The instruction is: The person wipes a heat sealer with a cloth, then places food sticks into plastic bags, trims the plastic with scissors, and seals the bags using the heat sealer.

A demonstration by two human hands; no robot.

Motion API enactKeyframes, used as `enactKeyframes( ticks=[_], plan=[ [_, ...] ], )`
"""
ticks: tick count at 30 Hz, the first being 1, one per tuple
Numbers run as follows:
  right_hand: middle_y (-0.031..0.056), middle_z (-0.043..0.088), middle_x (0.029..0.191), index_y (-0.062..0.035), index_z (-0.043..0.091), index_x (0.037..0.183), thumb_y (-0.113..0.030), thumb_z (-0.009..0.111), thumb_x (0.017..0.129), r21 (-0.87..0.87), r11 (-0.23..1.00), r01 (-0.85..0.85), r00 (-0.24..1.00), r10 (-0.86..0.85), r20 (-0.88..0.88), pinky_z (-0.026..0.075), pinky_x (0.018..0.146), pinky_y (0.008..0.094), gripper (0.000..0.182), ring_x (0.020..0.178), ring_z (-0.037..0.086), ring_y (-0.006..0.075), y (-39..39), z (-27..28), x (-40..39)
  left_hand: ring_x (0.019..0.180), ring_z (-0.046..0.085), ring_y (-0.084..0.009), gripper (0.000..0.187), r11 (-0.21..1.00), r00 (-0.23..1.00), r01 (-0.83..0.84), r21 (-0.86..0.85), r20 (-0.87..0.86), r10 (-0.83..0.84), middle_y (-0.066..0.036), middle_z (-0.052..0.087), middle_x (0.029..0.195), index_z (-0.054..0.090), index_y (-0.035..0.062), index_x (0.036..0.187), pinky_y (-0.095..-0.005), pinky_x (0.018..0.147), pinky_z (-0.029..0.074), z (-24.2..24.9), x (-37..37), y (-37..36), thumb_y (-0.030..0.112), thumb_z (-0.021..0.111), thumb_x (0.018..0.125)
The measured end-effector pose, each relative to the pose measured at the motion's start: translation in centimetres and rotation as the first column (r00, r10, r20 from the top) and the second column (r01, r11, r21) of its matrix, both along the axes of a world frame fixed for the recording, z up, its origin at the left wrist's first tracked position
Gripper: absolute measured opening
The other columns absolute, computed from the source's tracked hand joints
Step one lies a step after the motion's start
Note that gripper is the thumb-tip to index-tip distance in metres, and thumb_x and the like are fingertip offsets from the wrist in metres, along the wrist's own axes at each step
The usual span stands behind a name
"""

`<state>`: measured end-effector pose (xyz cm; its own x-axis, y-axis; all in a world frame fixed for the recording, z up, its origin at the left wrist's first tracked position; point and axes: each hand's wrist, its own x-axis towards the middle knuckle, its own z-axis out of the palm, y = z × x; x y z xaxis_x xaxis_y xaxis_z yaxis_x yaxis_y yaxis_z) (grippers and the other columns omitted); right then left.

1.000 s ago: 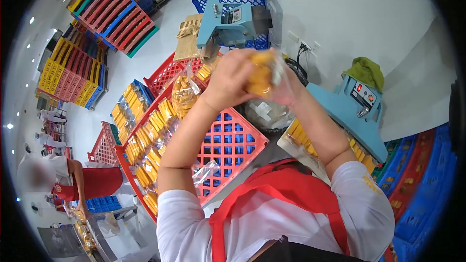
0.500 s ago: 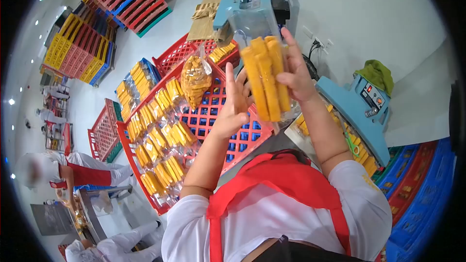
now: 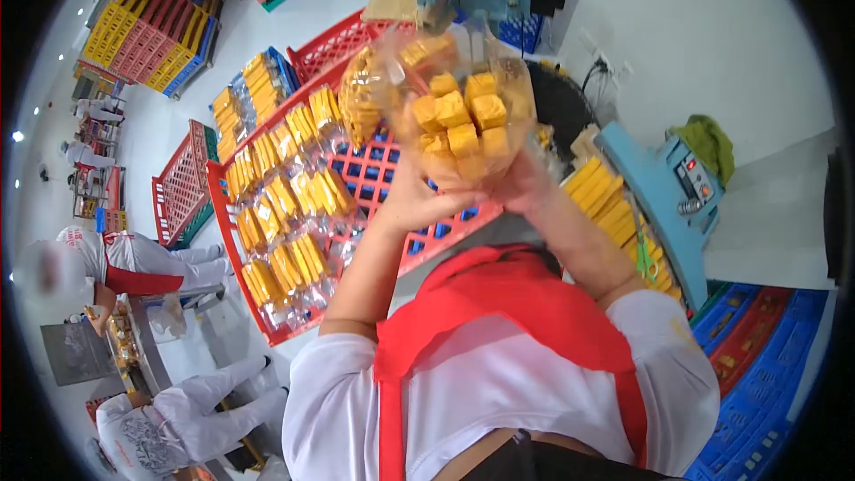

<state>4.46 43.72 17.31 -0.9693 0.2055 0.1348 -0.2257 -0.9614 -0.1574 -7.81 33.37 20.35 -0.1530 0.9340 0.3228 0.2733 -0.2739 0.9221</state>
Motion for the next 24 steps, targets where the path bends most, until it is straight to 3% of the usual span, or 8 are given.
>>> enactKeyframes(
  ticks=[2, 3, 6, 8, 11, 13, 20, 24],
  plan=[
    [0.0086, 0.047, 0.119, -0.0026, 0.038, 0.122, -0.034, 0.029, 0.091, 0.375, 0.927, 0.01, 0.998, -0.03, 0.047, 0.036, 0.093, 0.0321, 0.045, 0.108, 0.047, 0.015, 1.7, 2.5, -0.2, 0.121, 0.028, -0.026, 0.118, 0.998, 0.984, 0.054, -0.012, -0.168, -0.055, -0.014, 0.022, 0.132, -0.007, 0.0041, 0.132, -0.0372, 0.101, 0.021, 0.7, 0.2, -0.3, 0.021, 0.078, 0.053],
    [0.0077, 0.048, 0.118, -0.0032, 0.04, 0.12, -0.036, 0.029, 0.091, 0.223, 0.975, 0.004, 0.996, 0.016, -0.088, 0.036, 0.093, 0.0311, 0.045, 0.106, 0.047, 0.0153, 2.9, -0.1, -0.3, 0.12, 0.03, -0.0261, 0.117, 0.996, 0.963, 0.084, 0.006, -0.259, -0.079, -0.014, 0.024, 0.131, -0.007, 0.0042, 0.131, -0.0374, 0.1, 0.023, 1.4, 0.5, -0.3, 0.02, 0.079, 0.053],
    [0.007, 0.05, 0.116, -0.0028, 0.041, 0.119, -0.037, 0.028, 0.091, 0.201, 0.97, -0.134, 0.983, 0.155, -0.096, 0.036, 0.092, 0.0303, 0.047, 0.104, 0.049, 0.0147, 2.3, 1.3, -0.5, 0.117, 0.034, -0.0222, 0.103, 0.982, 0.625, 0.072, -0.175, 0.775, 0.092, -0.01, 0.035, 0.125, 0.009, 0.0094, 0.131, -0.0363, 0.096, 0.03, 2.4, 2.4, 0.0, 0.023, 0.078, 0.056],
    [0.007, 0.05, 0.115, -0.0025, 0.041, 0.12, -0.038, 0.027, 0.091, 0.278, 0.955, -0.107, 0.994, 0.103, 0.03, 0.036, 0.092, 0.0302, 0.048, 0.106, 0.048, 0.0147, 2.4, 0.1, -0.4, 0.117, 0.034, -0.0197, 0.106, 0.963, 0.984, 0.095, 0.251, 0.12, -0.128, -0.009, 0.031, 0.127, -0.002, 0.0154, 0.132, -0.0377, 0.099, 0.026, 1.8, 1.8, 0.0, 0.025, 0.075, 0.061],
    [0.0076, 0.048, 0.118, -0.0022, 0.038, 0.122, -0.038, 0.027, 0.091, 0.26, 0.954, -0.149, 0.98, 0.108, 0.168, 0.035, 0.093, 0.0305, 0.049, 0.108, 0.046, 0.0161, 2.1, 0.5, -0.6, 0.119, 0.033, -0.0205, 0.107, 0.994, 0.993, 0.09, 0.065, 0.067, -0.094, -0.009, 0.029, 0.128, -0.014, 0.0198, 0.131, -0.039, 0.099, 0.026, 0.2, 1.0, -0.7, 0.015, 0.07, 0.065],
    [0.0081, 0.045, 0.121, -0.003, 0.035, 0.124, -0.039, 0.027, 0.091, 0.31, 0.95, -0.046, 0.984, 0.097, -0.149, 0.035, 0.093, 0.0315, 0.049, 0.11, 0.044, 0.0177, 1.2, 2.7, 0.1, 0.119, 0.032, -0.0217, 0.108, 0.994, 0.996, 0.077, -0.074, 0.044, -0.074, -0.01, 0.029, 0.128, -0.015, 0.0193, 0.131, -0.0391, 0.099, 0.027, -1.0, 0.5, -0.5, 0.011, 0.07, 0.065],
    [0.0069, 0.039, 0.125, -0.0088, 0.03, 0.128, -0.036, 0.034, 0.089, 0.265, 0.963, 0.049, 0.967, 0.021, -0.255, 0.037, 0.091, 0.0335, 0.048, 0.11, 0.044, 0.0181, 0.7, 0.3, -1.0, 0.117, 0.035, -0.0263, 0.113, 0.984, 0.992, -0.074, 0.165, -0.093, 0.09, -0.015, 0.03, 0.125, -0.02, 0.013, 0.13, -0.0383, 0.096, 0.029, 0.4, 2.4, 0.4, 0.005, 0.07, 0.063],
    [0.0052, 0.043, 0.121, -0.0124, 0.032, 0.126, -0.037, 0.039, 0.087, 0.298, 0.955, -0.01, 0.991, -0.031, 0.131, 0.042, 0.084, 0.0305, 0.047, 0.105, 0.047, 0.0164, 0.7, -3.3, -1.8, 0.113, 0.039, -0.0282, 0.114, 0.964, 0.968, -0.25, 0.091, -0.011, 0.253, -0.017, 0.031, 0.122, -0.019, 0.0107, 0.13, -0.0374, 0.093, 0.033, 0.3, 2.6, 1.5, 0.004, 0.071, 0.061]
  ],
)
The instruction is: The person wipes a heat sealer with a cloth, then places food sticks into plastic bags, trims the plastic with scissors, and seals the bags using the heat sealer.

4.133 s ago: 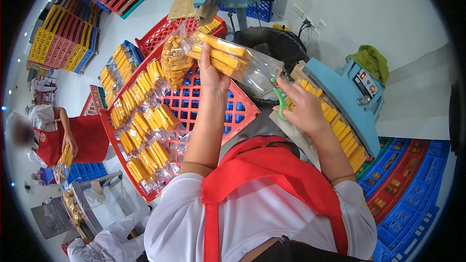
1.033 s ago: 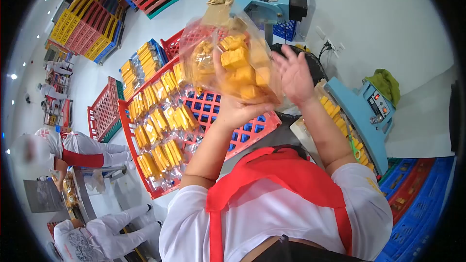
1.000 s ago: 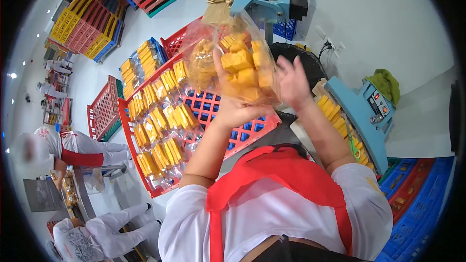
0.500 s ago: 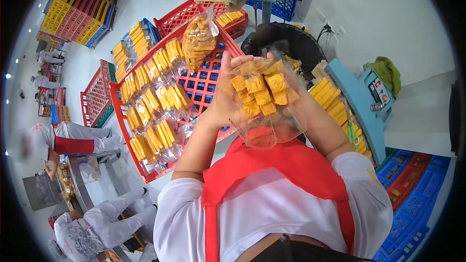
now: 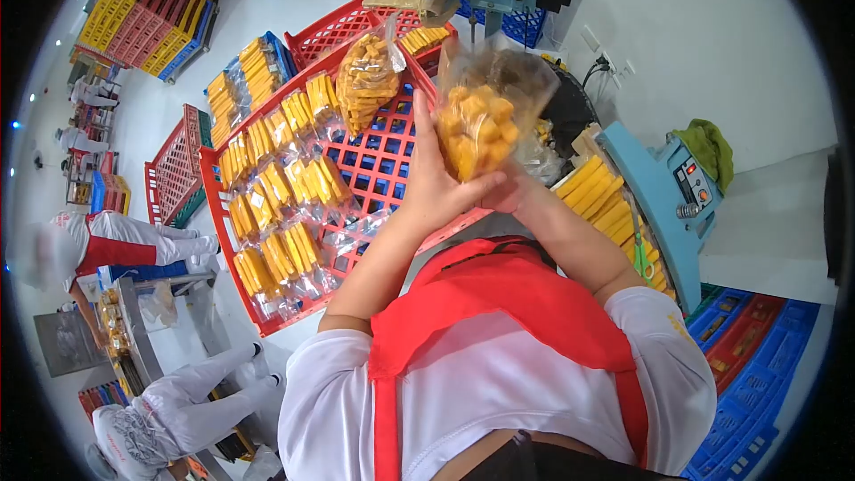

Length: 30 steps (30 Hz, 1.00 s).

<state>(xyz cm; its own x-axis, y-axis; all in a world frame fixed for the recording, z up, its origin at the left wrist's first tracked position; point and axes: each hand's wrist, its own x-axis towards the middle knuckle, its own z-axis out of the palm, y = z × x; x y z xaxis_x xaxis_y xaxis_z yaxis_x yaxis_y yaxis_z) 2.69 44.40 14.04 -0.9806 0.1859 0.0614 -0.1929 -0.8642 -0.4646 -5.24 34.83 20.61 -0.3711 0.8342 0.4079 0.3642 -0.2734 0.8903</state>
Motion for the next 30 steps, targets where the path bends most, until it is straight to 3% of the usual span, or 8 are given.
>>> enactKeyframes(
  ticks=[4, 6, 11, 13, 16, 19, 23, 30],
  plan=[
    [0.0073, 0.047, 0.117, -0.0092, 0.041, 0.12, -0.041, 0.04, 0.085, -0.108, 0.966, -0.233, 0.962, 0.246, 0.12, 0.042, 0.083, 0.031, 0.047, 0.105, 0.047, 0.0164, 0.0, 0.2, 0.9, 0.113, 0.04, -0.0307, 0.108, 0.985, 0.985, -0.164, -0.058, 0.041, 0.166, -0.024, 0.032, 0.124, -0.006, -0.0013, 0.131, -0.0353, 0.094, 0.032, -0.3, 0.0, 0.2, 0.014, 0.073, 0.058],
    [0.0073, 0.047, 0.116, -0.0034, 0.043, 0.117, -0.039, 0.043, 0.084, 0.211, 0.904, 0.372, 0.862, -0.421, 0.282, 0.039, 0.087, 0.0331, 0.048, 0.106, 0.047, 0.0188, 0.3, 2.5, 0.8, 0.114, 0.038, -0.0296, 0.107, 0.991, 0.992, -0.114, -0.068, 0.046, 0.118, -0.023, 0.032, 0.125, -0.004, -0.0012, 0.131, -0.0347, 0.095, 0.03, 0.1, -0.6, 0.0, 0.014, 0.072, 0.058],
    [0.0077, 0.052, 0.106, 0.0005, 0.051, 0.106, -0.025, 0.055, 0.08, 0.786, 0.027, 0.618, 0.619, -0.634, -0.464, 0.035, 0.087, 0.032, 0.037, 0.097, 0.049, 0.0214, 6.1, 12.9, 5.3, 0.119, 0.032, -0.0253, 0.103, 0.942, 0.951, 0.265, -0.204, 0.214, -0.221, -0.019, 0.031, 0.127, 0.0, -0.0004, 0.133, -0.0327, 0.098, 0.025, -0.4, -2.8, -1.3, 0.012, 0.071, 0.059],
    [0.0111, 0.058, 0.09, -0.0012, 0.057, 0.092, -0.017, 0.06, 0.074, 0.829, -0.475, 0.297, 0.922, -0.085, -0.379, 0.041, 0.08, 0.0306, 0.025, 0.093, 0.054, 0.0224, 7.1, 15.7, 6.3, 0.119, 0.031, -0.0215, 0.102, 0.798, 0.648, 0.598, -0.069, 0.627, -0.432, -0.014, 0.03, 0.129, 0.005, 0.0012, 0.133, -0.0305, 0.099, 0.023, -0.7, -2.8, -1.5, 0.014, 0.072, 0.058],
    [0.0082, 0.058, 0.07, -0.0005, 0.058, 0.076, -0.01, 0.063, 0.069, 0.97, -0.228, 0.085, 0.987, -0.112, -0.113, 0.045, 0.062, 0.0269, 0.013, 0.07, 0.057, 0.0185, 6.5, 16.3, 6.9, 0.12, 0.031, -0.0206, 0.098, 0.614, 0.304, 0.777, 0.135, 0.774, -0.555, -0.011, 0.029, 0.131, 0.012, 0.0031, 0.133, -0.0311, 0.1, 0.023, -2.2, -2.7, -1.5, 0.03, 0.074, 0.061],
    [0.0039, 0.057, 0.065, -0.0011, 0.057, 0.074, -0.016, 0.059, 0.077, 0.999, -0.045, 0.019, 0.898, -0.439, -0.037, 0.042, 0.052, 0.0226, 0.015, 0.06, 0.055, 0.0137, 6.0, 14.8, 6.2, 0.119, 0.034, -0.0299, 0.097, 0.814, -0.244, 0.346, 0.466, 0.883, -0.401, -0.014, 0.032, 0.131, 0.023, 0.0035, 0.13, -0.0444, 0.098, 0.027, -3.1, -1.7, -2.2, 0.069, 0.049, 0.064],
    [0.0034, 0.06, 0.077, -0.0007, 0.06, 0.084, -0.017, 0.056, 0.08, 0.829, 0.548, 0.11, 0.815, -0.527, 0.24, 0.046, 0.061, 0.0208, 0.017, 0.067, 0.058, 0.0117, 6.0, 12.7, 5.7, 0.114, 0.039, -0.0333, 0.087, 0.911, -0.061, 0.122, 0.393, 0.92, -0.388, -0.017, 0.041, 0.123, 0.026, 0.0048, 0.128, -0.046, 0.095, 0.031, -6.3, -3.1, -3.3, 0.07, 0.036, 0.071],
    [0.0164, 0.051, 0.112, 0.0006, 0.039, 0.122, -0.004, 0.056, 0.076, 0.894, 0.425, -0.139, 0.975, -0.097, 0.198, 0.044, 0.08, 0.0268, 0.049, 0.104, 0.05, 0.0205, 4.0, 14.1, 7.7, 0.105, 0.046, -0.0352, 0.072, 0.987, 0.061, 0.068, 0.144, 0.987, -0.148, -0.02, 0.045, 0.115, 0.031, 0.0022, 0.124, -0.047, 0.088, 0.038, -5.6, -4.6, -4.0, 0.059, 0.035, 0.08]
  ],
)
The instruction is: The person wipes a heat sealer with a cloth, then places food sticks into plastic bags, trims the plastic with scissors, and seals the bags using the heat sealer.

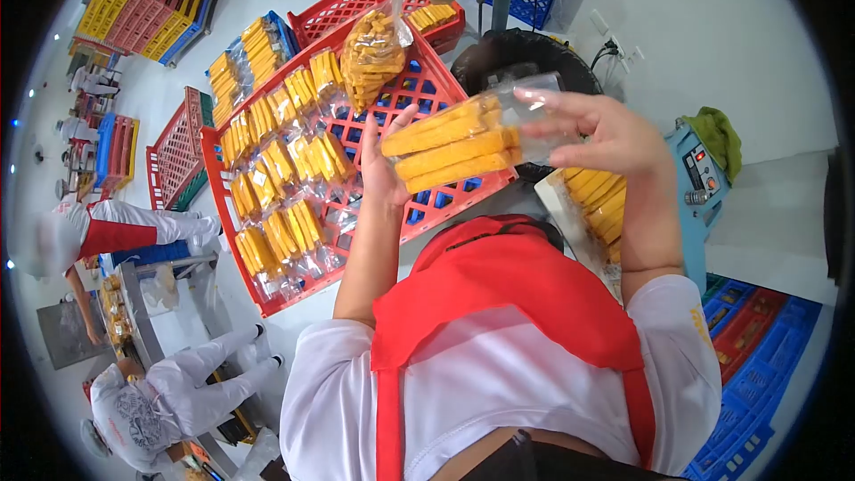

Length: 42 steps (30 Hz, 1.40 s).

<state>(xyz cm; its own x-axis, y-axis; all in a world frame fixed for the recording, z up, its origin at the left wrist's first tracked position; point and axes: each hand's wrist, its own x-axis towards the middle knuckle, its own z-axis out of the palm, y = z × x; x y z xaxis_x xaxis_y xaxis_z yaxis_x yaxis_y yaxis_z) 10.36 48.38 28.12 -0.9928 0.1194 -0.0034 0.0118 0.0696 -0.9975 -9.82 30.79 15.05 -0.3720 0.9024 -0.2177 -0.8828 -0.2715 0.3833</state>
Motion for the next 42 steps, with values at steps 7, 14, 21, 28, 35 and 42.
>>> enactKeyframes(
  ticks=[7, 14, 21, 28, 35, 42],
  plan=[
    [0.0144, 0.041, 0.125, -0.0021, 0.022, 0.131, -0.001, 0.054, 0.076, -0.095, 0.992, -0.089, 0.987, 0.101, 0.129, 0.038, 0.086, 0.0249, 0.064, 0.112, 0.041, 0.0165, -1.7, -1.8, -0.2, 0.103, 0.048, -0.0328, 0.066, 0.98, 0.976, 0.134, -0.146, 0.19, -0.106, -0.02, 0.049, 0.111, 0.042, -0.0012, 0.111, -0.0469, 0.088, 0.038, -0.7, -0.3, 0.5, 0.057, 0.034, 0.081],
    [0.0148, 0.045, 0.121, 0.0034, 0.028, 0.127, -0.008, 0.051, 0.082, -0.257, 0.962, 0.089, 0.984, -0.045, 0.17, 0.037, 0.087, 0.0251, 0.052, 0.108, 0.045, 0.0158, -0.9, -2.8, -1.0, 0.107, 0.045, -0.032, 0.062, 0.993, 0.993, -0.014, -0.117, 0.111, 0.028, -0.016, 0.046, 0.115, 0.037, 0.0041, 0.119, -0.0471, 0.091, 0.036, -0.8, -1.2, 0.7, 0.054, 0.037, 0.081],
    [0.0173, 0.046, 0.118, 0.005, 0.031, 0.125, -0.011, 0.05, 0.083, -0.178, 0.972, 0.154, 0.983, -0.132, 0.13, 0.037, 0.088, 0.0268, 0.049, 0.108, 0.046, 0.0186, -0.6, -1.6, -0.2, 0.113, 0.04, -0.0244, 0.057, 0.996, 0.853, -0.06, 0.066, -0.516, 0.085, -0.008, 0.038, 0.124, 0.021, 0.0123, 0.13, -0.0403, 0.088, 0.039, 1.3, -1.9, -0.3, 0.027, 0.051, 0.084],
    [0.0145, 0.028, 0.133, 0.0037, 0.022, 0.129, -0.007, 0.054, 0.079, -0.051, 0.996, 0.074, 0.989, -0.067, 0.129, 0.027, 0.097, 0.029, 0.061, 0.122, 0.03, 0.0198, -3.0, -2.5, -0.6, 0.1, 0.05, -0.0188, 0.041, 0.997, 0.948, -0.074, -0.028, -0.313, 0.062, -0.006, 0.051, 0.109, 0.036, 0.0111, 0.12, -0.0338, 0.083, 0.042, -0.4, -2.1, 0.3, 0.037, 0.038, 0.089],
    [0.0133, 0.022, 0.136, 0.0041, 0.017, 0.13, -0.005, 0.054, 0.079, -0.002, 0.996, 0.091, 0.995, -0.091, 0.035, 0.018, 0.102, 0.0307, 0.064, 0.126, 0.02, 0.0192, -3.9, -5.0, -1.0, 0.108, 0.046, -0.0241, 0.048, 0.994, 0.932, 0.04, -0.1, -0.355, -0.073, -0.01, 0.045, 0.119, 0.036, 0.0096, 0.122, -0.0394, 0.087, 0.039, 1.1, -1.5, 0.1, 0.043, 0.03, 0.089],
    [0.0157, 0.044, 0.122, 0.004, 0.034, 0.124, -0.02, 0.054, 0.08, 0.168, 0.985, 0.039, 0.994, -0.056, 0.096, 0.029, 0.095, 0.0283, 0.054, 0.114, 0.04, 0.0201, -3.6, -1.9, -0.3, 0.103, 0.05, -0.0212, 0.038, 0.999, 0.965, -0.031, -0.025, -0.262, 0.023, -0.006, 0.05, 0.111, 0.038, 0.0133, 0.117, -0.0404, 0.084, 0.042, -0.2, -2.0, 0.1, 0.032, 0.047, 0.084]
  ],
)
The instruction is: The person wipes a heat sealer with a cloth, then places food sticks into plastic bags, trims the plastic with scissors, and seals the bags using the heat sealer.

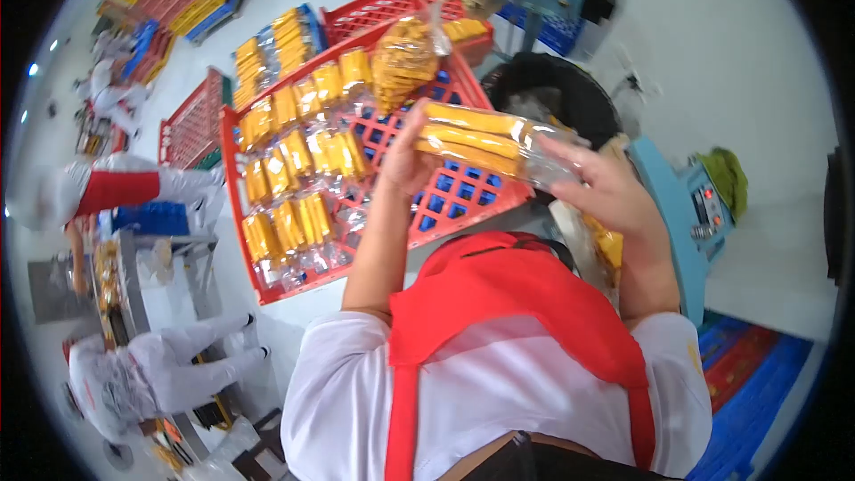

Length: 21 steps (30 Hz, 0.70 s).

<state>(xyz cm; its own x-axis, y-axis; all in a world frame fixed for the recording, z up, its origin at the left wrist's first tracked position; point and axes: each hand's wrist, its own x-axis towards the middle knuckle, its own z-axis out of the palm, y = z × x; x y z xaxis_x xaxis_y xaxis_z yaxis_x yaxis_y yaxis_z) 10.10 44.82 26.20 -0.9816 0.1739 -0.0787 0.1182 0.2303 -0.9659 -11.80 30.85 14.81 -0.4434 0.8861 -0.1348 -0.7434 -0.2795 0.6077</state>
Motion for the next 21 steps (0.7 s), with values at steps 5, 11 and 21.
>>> enactKeyframes(
  ticks=[5, 11, 21],
  plan=[
    [0.0183, 0.037, 0.127, 0.0068, 0.033, 0.123, -0.019, 0.056, 0.077, 0.172, 0.985, -0.032, 0.994, 0.049, -0.097, 0.024, 0.098, 0.0305, 0.057, 0.12, 0.033, 0.0242, -0.1, -3.2, -0.8, 0.101, 0.052, -0.0239, 0.042, 0.993, 0.989, 0.11, 0.049, 0.092, -0.114, -0.009, 0.052, 0.111, 0.042, 0.0104, 0.116, -0.0401, 0.084, 0.043, 0.0, 0.5, -0.5, 0.04, 0.038, 0.086],
    [0.0193, 0.035, 0.128, 0.0073, 0.028, 0.125, -0.016, 0.055, 0.078, 0.079, 0.995, -0.067, 0.997, 0.07, -0.029, 0.023, 0.098, 0.029, 0.059, 0.121, 0.032, 0.0225, -1.1, -0.6, -1.8, 0.102, 0.051, -0.0274, 0.043, 0.985, 0.984, 0.13, 0.118, 0.105, -0.142, -0.012, 0.049, 0.114, 0.04, 0.0073, 0.116, -0.0413, 0.084, 0.044, 0.1, 0.6, -1.6, 0.037, 0.039, 0.086],
    [0.0141, 0.042, 0.124, 0.0052, 0.035, 0.123, -0.015, 0.045, 0.085, 0.19, 0.971, -0.145, 0.989, 0.149, -0.008, 0.029, 0.094, 0.0273, 0.044, 0.114, 0.04, 0.0188, -1.0, -1.0, -2.7, 0.108, 0.046, -0.0276, 0.048, 0.982, 0.964, 0.185, 0.035, 0.19, -0.188, -0.012, 0.047, 0.116, 0.039, 0.0068, 0.118, -0.0425, 0.09, 0.038, -1.4, 0.1, -2.1, 0.041, 0.04, 0.085]
  ],
)
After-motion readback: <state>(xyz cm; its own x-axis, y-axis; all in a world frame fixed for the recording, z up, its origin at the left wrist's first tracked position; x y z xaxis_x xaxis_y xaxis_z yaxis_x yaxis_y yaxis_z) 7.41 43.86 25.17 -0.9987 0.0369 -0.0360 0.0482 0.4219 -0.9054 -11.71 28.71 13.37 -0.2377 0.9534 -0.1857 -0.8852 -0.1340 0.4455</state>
